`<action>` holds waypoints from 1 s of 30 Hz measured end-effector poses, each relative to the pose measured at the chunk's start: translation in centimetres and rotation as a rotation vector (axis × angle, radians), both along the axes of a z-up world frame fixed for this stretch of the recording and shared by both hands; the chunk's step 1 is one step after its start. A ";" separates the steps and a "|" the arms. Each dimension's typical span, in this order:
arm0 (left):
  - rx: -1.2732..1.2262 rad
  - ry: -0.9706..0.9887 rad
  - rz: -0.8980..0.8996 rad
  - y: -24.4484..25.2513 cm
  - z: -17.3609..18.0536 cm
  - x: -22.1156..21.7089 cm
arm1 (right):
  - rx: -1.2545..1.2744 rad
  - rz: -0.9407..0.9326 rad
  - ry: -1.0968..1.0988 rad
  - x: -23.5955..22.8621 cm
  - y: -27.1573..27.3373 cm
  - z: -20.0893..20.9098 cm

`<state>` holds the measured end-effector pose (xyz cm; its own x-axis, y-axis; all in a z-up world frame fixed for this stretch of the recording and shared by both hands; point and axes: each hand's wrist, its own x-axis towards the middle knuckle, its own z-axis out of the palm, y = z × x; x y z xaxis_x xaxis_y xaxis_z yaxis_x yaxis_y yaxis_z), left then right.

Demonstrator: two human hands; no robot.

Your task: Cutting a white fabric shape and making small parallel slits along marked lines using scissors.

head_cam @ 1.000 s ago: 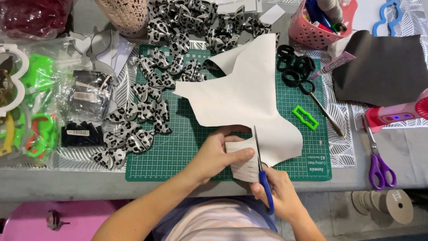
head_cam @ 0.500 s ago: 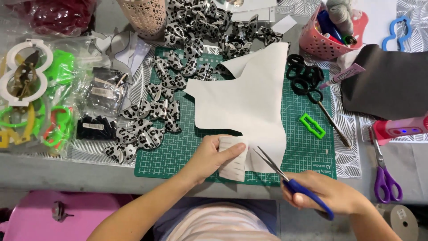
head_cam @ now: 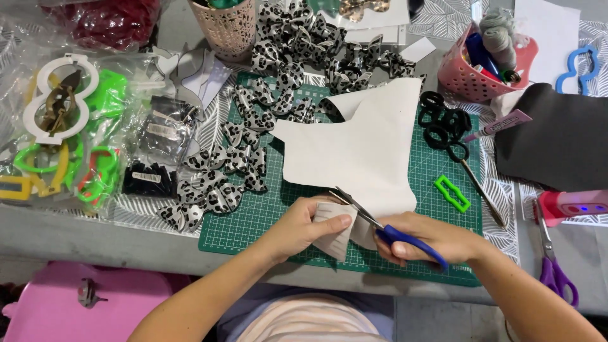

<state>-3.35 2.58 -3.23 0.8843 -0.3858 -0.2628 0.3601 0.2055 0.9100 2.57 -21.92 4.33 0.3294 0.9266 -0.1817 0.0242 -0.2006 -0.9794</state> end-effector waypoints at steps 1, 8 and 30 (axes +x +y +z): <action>0.004 -0.001 -0.019 0.3 0.1 0.1 | -0.005 0.000 -0.010 0.1 0.1 -0.1; 0.058 0.002 -0.076 1.3 0.4 1.0 | -0.062 -0.092 -0.038 0.4 -0.1 -0.7; 0.658 -0.292 -0.232 5.6 8.7 3.5 | -0.484 -1.025 -0.367 6.3 -2.8 -3.1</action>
